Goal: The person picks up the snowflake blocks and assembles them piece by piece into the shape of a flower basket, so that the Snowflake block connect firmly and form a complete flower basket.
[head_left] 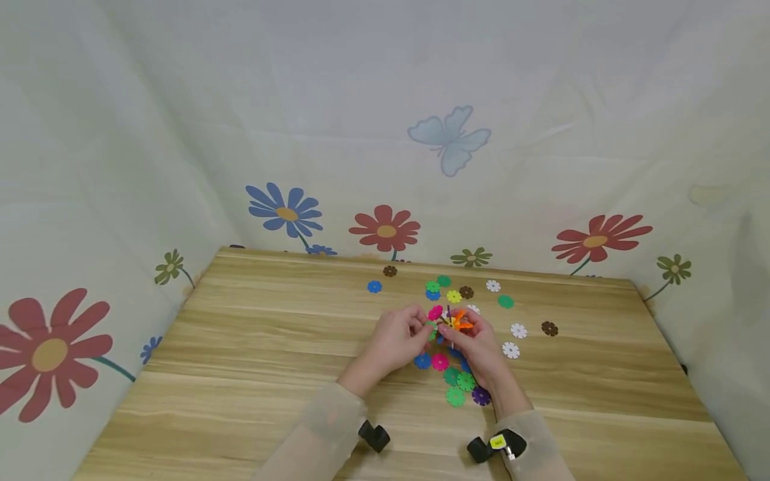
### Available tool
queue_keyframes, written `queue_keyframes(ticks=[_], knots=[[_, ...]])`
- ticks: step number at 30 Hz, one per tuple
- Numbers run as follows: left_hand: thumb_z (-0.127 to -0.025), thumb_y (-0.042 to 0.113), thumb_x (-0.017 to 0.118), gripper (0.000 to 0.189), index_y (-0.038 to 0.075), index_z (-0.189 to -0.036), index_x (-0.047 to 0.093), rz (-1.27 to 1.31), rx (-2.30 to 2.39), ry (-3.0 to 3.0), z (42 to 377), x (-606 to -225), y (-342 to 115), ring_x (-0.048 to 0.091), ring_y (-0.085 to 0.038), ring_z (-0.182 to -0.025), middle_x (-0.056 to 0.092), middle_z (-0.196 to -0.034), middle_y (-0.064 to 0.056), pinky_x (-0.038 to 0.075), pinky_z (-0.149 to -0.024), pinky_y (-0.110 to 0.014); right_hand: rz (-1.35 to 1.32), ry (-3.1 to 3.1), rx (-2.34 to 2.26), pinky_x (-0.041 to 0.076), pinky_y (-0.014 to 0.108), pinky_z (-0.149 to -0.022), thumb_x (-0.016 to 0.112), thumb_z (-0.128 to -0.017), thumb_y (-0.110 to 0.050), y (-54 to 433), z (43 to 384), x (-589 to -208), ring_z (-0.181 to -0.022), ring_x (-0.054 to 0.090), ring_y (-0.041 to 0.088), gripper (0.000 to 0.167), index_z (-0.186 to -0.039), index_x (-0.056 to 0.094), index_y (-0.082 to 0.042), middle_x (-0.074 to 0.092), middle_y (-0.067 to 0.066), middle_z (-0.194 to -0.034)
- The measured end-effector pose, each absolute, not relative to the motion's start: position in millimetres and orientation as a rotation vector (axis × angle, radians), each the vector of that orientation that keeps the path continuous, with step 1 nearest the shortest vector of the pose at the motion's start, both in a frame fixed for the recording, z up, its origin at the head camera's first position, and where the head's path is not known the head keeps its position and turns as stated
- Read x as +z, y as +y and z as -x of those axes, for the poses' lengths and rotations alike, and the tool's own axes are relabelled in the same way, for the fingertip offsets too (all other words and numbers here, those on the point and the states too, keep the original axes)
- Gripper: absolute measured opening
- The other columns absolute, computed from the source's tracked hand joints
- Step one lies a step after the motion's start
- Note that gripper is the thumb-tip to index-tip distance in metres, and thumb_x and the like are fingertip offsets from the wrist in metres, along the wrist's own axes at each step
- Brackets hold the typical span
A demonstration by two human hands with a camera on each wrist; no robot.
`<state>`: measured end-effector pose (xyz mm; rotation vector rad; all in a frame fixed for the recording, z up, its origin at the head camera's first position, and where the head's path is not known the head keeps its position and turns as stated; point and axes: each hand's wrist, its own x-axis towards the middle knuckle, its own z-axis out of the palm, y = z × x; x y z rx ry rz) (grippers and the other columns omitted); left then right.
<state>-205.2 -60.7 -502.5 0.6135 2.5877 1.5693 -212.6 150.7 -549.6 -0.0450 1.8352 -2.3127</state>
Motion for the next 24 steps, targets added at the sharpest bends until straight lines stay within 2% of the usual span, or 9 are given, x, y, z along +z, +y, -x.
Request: queue_keyframes(ticks=[3, 6, 10, 13, 17, 20, 24], knots=[[-0.107, 0.012, 0.07, 0.009, 0.009, -0.1, 0.067, -0.611, 1.598, 2.583, 207.8, -503.2, -61.4, 0.066, -0.011, -0.057, 0.075, -0.076, -0.002, 0.046, -0.048, -0.021, 0.099, 1.82, -2.344, 0.064, 0.033, -0.09, 0.072, -0.104, -0.001, 152.6, 212.0, -549.6, -0.095, 0.072, 0.018, 0.035, -0.135, 0.055, 0.003, 0.072, 0.004, -0.114], [-0.109, 0.013, 0.069, 0.006, 0.008, -0.105, 0.069, -0.604, 1.628, 2.582, 211.0, -504.7, -62.3, 0.07, -0.015, -0.062, 0.077, -0.08, -0.009, 0.05, -0.05, -0.022, 0.151, 1.838, -2.337, 0.065, 0.035, -0.091, 0.071, -0.103, 0.003, 154.8, 212.6, -550.4, -0.096, 0.076, 0.018, 0.039, -0.137, 0.053, 0.005, 0.074, 0.004, -0.112], [-0.11, 0.017, 0.068, 0.009, 0.008, -0.11, 0.071, -0.576, 1.676, 2.561, 214.5, -507.8, -64.5, 0.07, -0.016, -0.066, 0.077, -0.087, -0.013, 0.052, -0.054, -0.024, 0.106, 1.872, -2.323, 0.064, 0.031, -0.089, 0.072, -0.102, 0.003, 156.7, 214.4, -550.9, -0.094, 0.077, 0.015, 0.037, -0.135, 0.054, 0.004, 0.077, 0.001, -0.106], [-0.109, 0.02, 0.07, 0.01, 0.01, -0.11, 0.072, -0.545, 1.674, 2.548, 216.2, -510.8, -66.3, 0.069, -0.014, -0.07, 0.076, -0.09, -0.008, 0.056, -0.059, -0.026, 0.0, 1.835, -2.403, 0.064, 0.03, -0.088, 0.071, -0.103, 0.003, 159.1, 215.7, -549.1, -0.092, 0.077, 0.015, 0.03, -0.128, 0.056, 0.001, 0.078, 0.002, -0.103], [-0.104, 0.022, 0.076, 0.013, 0.012, -0.111, 0.073, -0.562, 1.469, 2.589, 217.8, -516.3, -69.8, 0.067, -0.011, -0.081, 0.073, -0.095, 0.003, 0.059, -0.073, -0.028, -0.11, 1.717, -2.541, 0.064, 0.031, -0.091, 0.068, -0.104, 0.004, 165.4, 219.0, -547.7, -0.092, 0.078, 0.017, 0.02, -0.12, 0.057, -0.003, 0.077, 0.004, -0.105], [-0.099, 0.023, 0.082, 0.022, 0.01, -0.115, 0.075, -0.632, 1.264, 2.61, 220.0, -521.8, -73.6, 0.066, -0.013, -0.09, 0.072, -0.101, 0.003, 0.058, -0.084, -0.03, -0.133, 1.623, -2.596, 0.064, 0.031, -0.091, 0.066, -0.106, 0.004, 169.7, 222.3, -548.7, -0.094, 0.079, 0.019, 0.018, -0.119, 0.056, -0.004, 0.077, 0.006, -0.105], [-0.093, 0.022, 0.088, 0.028, 0.007, -0.113, 0.077, -0.709, 1.137, 2.586, 222.9, -525.3, -77.7, 0.064, -0.014, -0.092, 0.072, -0.101, 0.0, 0.056, -0.087, -0.03, -0.13, 1.558, -2.609, 0.063, 0.031, -0.093, 0.062, -0.108, 0.004, 170.8, 223.7, -547.6, -0.096, 0.08, 0.019, 0.018, -0.122, 0.054, -0.004, 0.078, 0.006, -0.105]])
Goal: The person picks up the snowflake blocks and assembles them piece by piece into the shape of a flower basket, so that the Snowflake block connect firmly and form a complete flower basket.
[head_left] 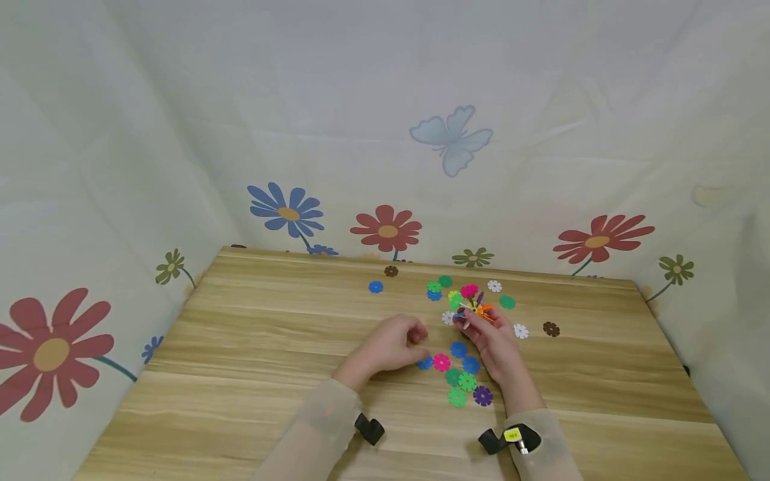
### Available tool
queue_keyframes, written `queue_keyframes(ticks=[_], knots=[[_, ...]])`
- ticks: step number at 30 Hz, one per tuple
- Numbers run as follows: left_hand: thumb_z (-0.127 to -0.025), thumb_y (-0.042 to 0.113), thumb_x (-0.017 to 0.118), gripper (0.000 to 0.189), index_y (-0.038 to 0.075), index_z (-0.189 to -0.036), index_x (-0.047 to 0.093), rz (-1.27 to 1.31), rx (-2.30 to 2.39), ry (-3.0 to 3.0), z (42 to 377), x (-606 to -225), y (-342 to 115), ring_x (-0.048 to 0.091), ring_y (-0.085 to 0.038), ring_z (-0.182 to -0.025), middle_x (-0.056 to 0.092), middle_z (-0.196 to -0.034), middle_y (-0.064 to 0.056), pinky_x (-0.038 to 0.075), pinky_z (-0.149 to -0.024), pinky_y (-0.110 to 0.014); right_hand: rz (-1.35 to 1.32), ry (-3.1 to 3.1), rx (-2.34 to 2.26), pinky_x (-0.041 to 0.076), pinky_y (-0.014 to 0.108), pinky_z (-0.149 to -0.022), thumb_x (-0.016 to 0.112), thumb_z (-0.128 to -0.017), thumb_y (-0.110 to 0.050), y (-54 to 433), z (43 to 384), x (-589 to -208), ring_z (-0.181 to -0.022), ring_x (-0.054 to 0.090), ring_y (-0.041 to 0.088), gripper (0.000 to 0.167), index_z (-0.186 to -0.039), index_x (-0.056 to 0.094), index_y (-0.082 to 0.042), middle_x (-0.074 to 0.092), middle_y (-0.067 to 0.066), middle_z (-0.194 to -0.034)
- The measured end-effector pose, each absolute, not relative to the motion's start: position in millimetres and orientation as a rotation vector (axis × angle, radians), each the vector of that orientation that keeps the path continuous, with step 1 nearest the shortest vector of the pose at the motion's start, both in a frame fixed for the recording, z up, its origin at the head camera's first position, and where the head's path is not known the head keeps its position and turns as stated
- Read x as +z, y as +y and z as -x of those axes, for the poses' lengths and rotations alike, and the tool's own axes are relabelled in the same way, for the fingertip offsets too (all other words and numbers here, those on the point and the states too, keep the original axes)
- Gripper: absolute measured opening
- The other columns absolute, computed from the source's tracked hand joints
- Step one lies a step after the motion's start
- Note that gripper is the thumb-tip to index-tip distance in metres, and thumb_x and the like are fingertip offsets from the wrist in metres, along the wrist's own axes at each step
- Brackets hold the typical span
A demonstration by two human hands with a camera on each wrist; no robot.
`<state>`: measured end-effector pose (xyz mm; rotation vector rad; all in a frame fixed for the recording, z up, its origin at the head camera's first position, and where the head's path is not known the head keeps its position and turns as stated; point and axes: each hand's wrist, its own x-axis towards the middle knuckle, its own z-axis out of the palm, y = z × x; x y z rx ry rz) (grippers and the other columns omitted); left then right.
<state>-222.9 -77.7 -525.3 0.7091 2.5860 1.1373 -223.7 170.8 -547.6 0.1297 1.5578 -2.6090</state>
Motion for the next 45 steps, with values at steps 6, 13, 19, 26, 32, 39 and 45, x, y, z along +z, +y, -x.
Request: queue_keyframes(ticks=[6, 13, 19, 26, 32, 39, 45], knots=[[-0.089, 0.022, 0.093, 0.028, 0.011, -0.11, 0.078, -0.761, 1.062, 2.554, 224.7, -527.1, -82.0, 0.059, -0.01, -0.091, 0.068, -0.097, 0.005, 0.052, -0.087, -0.028, -0.109, 1.559, -2.587, 0.062, 0.031, -0.095, 0.062, -0.11, -0.001, 170.4, 221.4, -545.2, -0.099, 0.078, 0.018, 0.011, -0.119, 0.058, -0.007, 0.078, 0.003, -0.107], [-0.089, 0.021, 0.093, 0.02, 0.015, -0.099, 0.077, -0.797, 1.03, 2.568, 224.8, -527.9, -83.3, 0.057, -0.012, -0.089, 0.066, -0.094, 0.005, 0.051, -0.083, -0.027, -0.091, 1.53, -2.598, 0.062, 0.03, -0.095, 0.062, -0.11, 0.0, 169.9, 221.3, -545.6, -0.098, 0.079, 0.018, 0.011, -0.115, 0.063, -0.009, 0.079, 0.002, -0.105], [-0.09, 0.022, 0.092, 0.018, 0.016, -0.096, 0.076, -0.78, 0.988, 2.576, 223.8, -526.4, -81.3, 0.056, -0.011, -0.087, 0.065, -0.094, 0.005, 0.051, -0.081, -0.027, -0.096, 1.497, -2.588, 0.061, 0.03, -0.098, 0.063, -0.11, -0.002, 170.2, 220.3, -545.2, -0.102, 0.079, 0.019, 0.011, -0.12, 0.062, -0.007, 0.079, 0.004, -0.108], [-0.093, 0.019, 0.089, 0.021, 0.015, -0.098, 0.069, -0.742, 1.004, 2.558, 222.5, -526.5, -81.1, 0.058, -0.01, -0.081, 0.064, -0.089, 0.006, 0.052, -0.076, -0.027, -0.134, 1.516, -2.554, 0.061, 0.033, -0.1, 0.067, -0.108, -0.003, 169.8, 219.6, -545.0, -0.103, 0.079, 0.02, 0.012, -0.119, 0.063, -0.006, 0.078, 0.007, -0.11], [-0.102, 0.013, 0.08, 0.016, 0.016, -0.104, 0.064, -0.708, 1.104, 2.551, 222.0, -526.9, -81.6, 0.059, -0.01, -0.08, 0.065, -0.089, 0.006, 0.053, -0.074, -0.026, -0.102, 1.556, -2.519, 0.062, 0.036, -0.099, 0.067, -0.108, -0.001, 168.6, 220.3, -547.3, -0.103, 0.079, 0.021, 0.027, -0.133, 0.058, -0.004, 0.078, 0.007, -0.113], [-0.105, 0.015, 0.075, 0.006, 0.013, -0.109, 0.071, -0.631, 1.318, 2.587, 221.9, -521.0, -80.4, 0.063, -0.011, -0.082, 0.067, -0.092, 0.006, 0.056, -0.076, -0.026, -0.03, 1.597, -2.463, 0.061, 0.037, -0.1, 0.068, -0.108, -0.003, 166.1, 218.2, -547.2, -0.105, 0.08, 0.022, 0.022, -0.129, 0.064, -0.001, 0.08, 0.008, -0.111], [-0.107, 0.021, 0.074, 0.007, 0.015, -0.106, 0.071, -0.535, 1.501, 2.601, 219.0, -511.1, -76.2, 0.066, -0.013, -0.074, 0.072, -0.088, 0.004, 0.057, -0.066, -0.027, -0.022, 1.597, -2.462, 0.061, 0.038, -0.1, 0.067, -0.109, -0.005, 163.0, 218.7, -548.6, -0.104, 0.08, 0.023, 0.014, -0.122, 0.066, -0.001, 0.08, 0.008, -0.109]])
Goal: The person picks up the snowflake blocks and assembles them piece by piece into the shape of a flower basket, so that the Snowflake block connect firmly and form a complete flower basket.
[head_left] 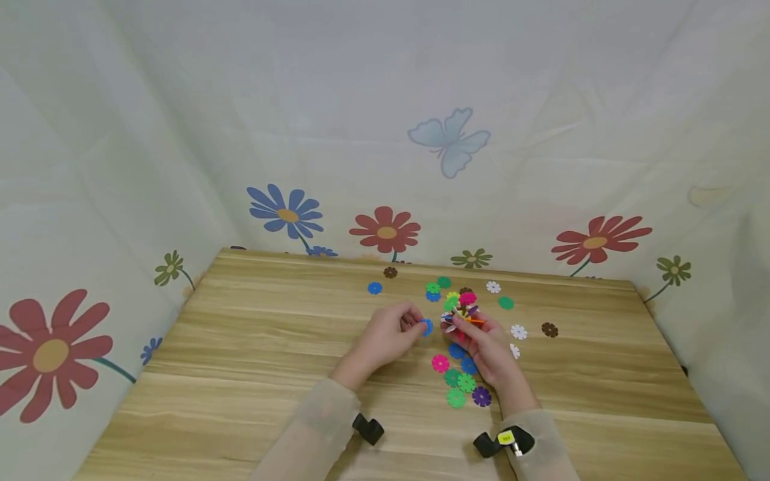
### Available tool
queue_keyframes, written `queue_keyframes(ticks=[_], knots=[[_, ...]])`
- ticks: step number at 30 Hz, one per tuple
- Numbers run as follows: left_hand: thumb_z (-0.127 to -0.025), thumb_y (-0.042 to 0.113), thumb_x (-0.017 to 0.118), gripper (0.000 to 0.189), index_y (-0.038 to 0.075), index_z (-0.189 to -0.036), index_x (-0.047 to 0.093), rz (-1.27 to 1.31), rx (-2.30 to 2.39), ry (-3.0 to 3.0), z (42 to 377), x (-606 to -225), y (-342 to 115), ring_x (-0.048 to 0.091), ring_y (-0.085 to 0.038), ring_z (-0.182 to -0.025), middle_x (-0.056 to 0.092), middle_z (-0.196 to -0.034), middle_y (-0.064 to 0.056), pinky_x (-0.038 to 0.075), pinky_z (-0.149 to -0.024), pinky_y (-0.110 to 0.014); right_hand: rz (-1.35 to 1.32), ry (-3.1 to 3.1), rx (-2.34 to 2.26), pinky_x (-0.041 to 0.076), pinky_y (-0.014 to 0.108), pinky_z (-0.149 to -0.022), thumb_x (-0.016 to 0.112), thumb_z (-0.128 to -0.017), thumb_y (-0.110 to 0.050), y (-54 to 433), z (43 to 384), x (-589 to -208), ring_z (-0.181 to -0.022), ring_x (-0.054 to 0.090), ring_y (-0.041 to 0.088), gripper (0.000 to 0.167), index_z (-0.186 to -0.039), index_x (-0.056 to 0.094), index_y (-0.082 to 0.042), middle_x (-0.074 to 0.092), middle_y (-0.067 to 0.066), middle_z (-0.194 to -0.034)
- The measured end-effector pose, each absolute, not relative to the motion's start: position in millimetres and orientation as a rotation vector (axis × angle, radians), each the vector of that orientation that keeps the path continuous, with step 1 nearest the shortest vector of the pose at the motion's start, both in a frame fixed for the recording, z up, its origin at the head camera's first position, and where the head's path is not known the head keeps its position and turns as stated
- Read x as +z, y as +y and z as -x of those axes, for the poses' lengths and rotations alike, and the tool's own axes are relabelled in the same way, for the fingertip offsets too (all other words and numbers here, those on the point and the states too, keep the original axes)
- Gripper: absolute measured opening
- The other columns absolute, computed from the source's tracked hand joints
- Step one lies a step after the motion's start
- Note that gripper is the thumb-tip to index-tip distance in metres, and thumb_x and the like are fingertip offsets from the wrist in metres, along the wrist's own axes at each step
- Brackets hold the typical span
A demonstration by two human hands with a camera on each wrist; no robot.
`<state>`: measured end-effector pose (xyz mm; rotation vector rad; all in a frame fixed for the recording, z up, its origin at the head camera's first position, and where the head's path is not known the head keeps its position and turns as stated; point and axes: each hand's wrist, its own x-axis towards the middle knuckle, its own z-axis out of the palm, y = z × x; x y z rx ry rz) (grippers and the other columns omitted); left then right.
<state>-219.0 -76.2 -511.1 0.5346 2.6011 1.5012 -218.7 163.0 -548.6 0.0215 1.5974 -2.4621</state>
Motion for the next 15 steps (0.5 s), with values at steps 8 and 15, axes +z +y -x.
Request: queue_keyframes(ticks=[8, 15], knots=[[-0.109, 0.022, 0.07, 0.011, 0.011, -0.107, 0.067, -0.47, 1.649, 2.557, 212.5, -500.5, -69.1, 0.071, -0.016, -0.066, 0.08, -0.088, -0.011, 0.052, -0.053, -0.026, 0.031, 1.645, -2.386, 0.061, 0.038, -0.101, 0.067, -0.11, -0.009, 159.4, 218.5, -550.6, -0.105, 0.078, 0.021, 0.017, -0.123, 0.067, 0.002, 0.079, 0.008, -0.11], [-0.109, 0.017, 0.07, 0.009, 0.01, -0.107, 0.065, -0.484, 1.662, 2.567, 209.8, -500.4, -64.8, 0.067, -0.015, -0.062, 0.079, -0.085, -0.011, 0.048, -0.051, -0.024, 0.011, 1.684, -2.359, 0.062, 0.038, -0.1, 0.066, -0.109, -0.005, 155.0, 216.5, -548.8, -0.106, 0.077, 0.021, 0.016, -0.123, 0.064, 0.001, 0.076, 0.008, -0.114]])
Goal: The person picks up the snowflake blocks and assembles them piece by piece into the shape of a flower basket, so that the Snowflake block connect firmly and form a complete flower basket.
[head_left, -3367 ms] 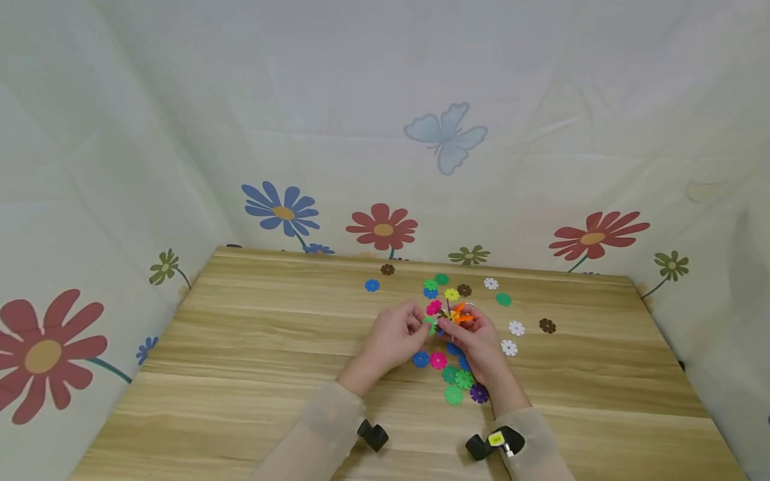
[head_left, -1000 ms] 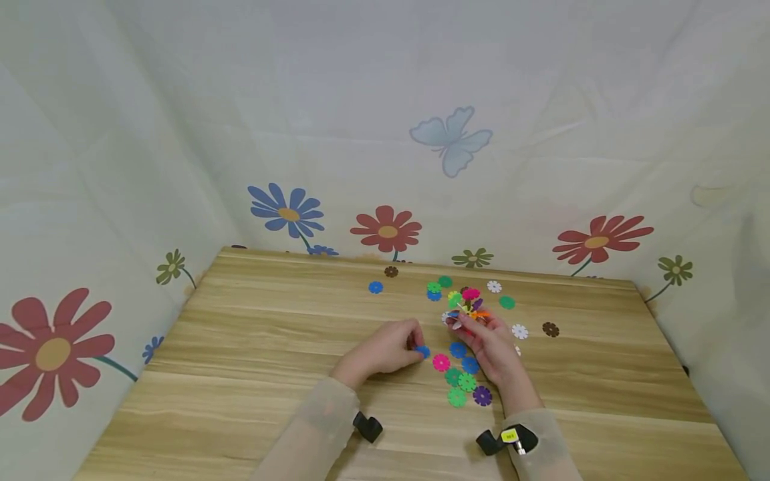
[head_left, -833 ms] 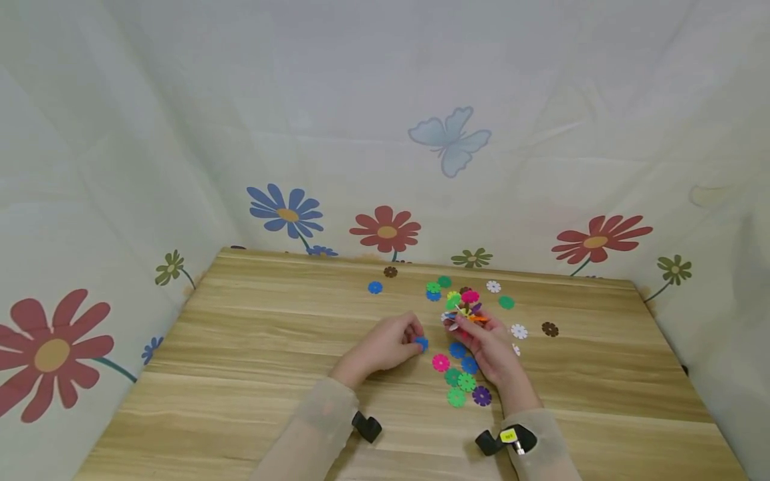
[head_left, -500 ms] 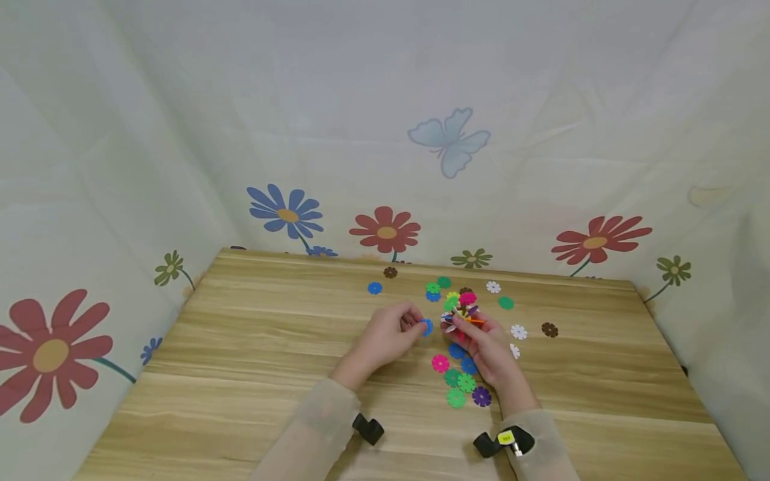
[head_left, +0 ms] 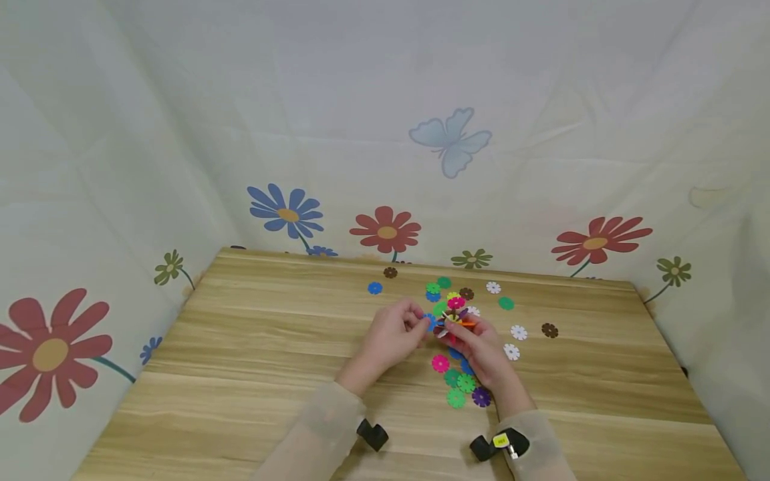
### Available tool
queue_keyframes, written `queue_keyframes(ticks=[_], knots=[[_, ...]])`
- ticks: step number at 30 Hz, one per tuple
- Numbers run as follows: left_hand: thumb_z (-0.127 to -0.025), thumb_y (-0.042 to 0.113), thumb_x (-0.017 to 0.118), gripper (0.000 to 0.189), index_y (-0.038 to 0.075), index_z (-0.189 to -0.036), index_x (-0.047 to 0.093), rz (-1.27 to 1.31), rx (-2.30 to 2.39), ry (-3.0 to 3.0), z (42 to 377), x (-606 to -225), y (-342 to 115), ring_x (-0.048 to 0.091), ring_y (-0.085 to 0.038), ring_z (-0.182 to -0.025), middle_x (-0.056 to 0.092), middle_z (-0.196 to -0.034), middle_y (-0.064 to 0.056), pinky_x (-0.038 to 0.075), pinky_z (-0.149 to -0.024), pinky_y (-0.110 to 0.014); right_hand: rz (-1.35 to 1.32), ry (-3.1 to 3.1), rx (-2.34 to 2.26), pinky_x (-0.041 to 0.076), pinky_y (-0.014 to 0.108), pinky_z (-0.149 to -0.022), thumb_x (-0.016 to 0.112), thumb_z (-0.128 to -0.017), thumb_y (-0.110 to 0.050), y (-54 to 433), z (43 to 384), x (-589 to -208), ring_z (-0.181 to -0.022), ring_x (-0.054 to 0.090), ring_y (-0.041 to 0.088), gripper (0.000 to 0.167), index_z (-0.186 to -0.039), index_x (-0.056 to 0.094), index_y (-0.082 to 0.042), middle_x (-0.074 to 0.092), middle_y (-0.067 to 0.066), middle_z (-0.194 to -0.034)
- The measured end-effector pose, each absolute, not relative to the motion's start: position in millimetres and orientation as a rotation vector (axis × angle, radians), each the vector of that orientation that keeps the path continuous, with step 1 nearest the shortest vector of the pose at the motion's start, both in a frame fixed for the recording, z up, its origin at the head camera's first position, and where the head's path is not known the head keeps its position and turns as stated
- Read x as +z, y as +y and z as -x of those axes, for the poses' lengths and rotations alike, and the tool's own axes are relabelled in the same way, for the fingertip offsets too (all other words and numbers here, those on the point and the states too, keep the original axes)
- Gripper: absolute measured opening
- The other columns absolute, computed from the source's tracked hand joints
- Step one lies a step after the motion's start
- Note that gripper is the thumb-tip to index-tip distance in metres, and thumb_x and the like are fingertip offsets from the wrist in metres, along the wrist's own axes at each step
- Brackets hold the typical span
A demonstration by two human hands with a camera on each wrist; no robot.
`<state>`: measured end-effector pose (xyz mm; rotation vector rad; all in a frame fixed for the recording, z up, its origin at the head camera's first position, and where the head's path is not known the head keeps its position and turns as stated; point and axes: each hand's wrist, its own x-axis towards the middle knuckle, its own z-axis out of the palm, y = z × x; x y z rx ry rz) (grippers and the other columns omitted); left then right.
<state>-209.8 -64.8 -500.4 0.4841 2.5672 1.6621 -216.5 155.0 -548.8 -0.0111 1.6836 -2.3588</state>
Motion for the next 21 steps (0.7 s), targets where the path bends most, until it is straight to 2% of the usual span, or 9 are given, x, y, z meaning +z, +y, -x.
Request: queue_keyframes(ticks=[7, 13, 21], knots=[[-0.108, 0.016, 0.07, 0.009, 0.01, -0.106, 0.064, -0.488, 1.588, 2.619, 208.6, -501.3, -62.9, 0.063, -0.012, -0.059, 0.08, -0.084, -0.008, 0.045, -0.052, -0.022, 0.029, 1.706, -2.365, 0.062, 0.037, -0.099, 0.067, -0.107, -0.001, 153.4, 213.9, -548.3, -0.107, 0.077, 0.022, 0.026, -0.131, 0.061, 0.006, 0.073, 0.01, -0.117], [-0.107, 0.015, 0.071, 0.008, 0.009, -0.106, 0.065, -0.495, 1.564, 2.624, 207.4, -501.5, -61.6, 0.063, -0.011, -0.06, 0.08, -0.085, -0.01, 0.048, -0.054, -0.022, 0.019, 1.736, -2.364, 0.062, 0.035, -0.098, 0.069, -0.106, -0.001, 153.0, 213.5, -548.8, -0.107, 0.076, 0.021, 0.036, -0.138, 0.057, 0.012, 0.071, 0.01, -0.12], [-0.106, 0.013, 0.072, 0.008, 0.009, -0.102, 0.065, -0.52, 1.555, 2.651, 208.5, -505.6, -60.4, 0.062, -0.009, -0.059, 0.078, -0.082, -0.01, 0.05, -0.053, -0.022, 0.012, 1.784, -2.333, 0.062, 0.034, -0.098, 0.07, -0.105, 0.0, 152.4, 213.4, -548.7, -0.106, 0.076, 0.02, 0.036, -0.138, 0.061, 0.01, 0.074, 0.01, -0.118]])
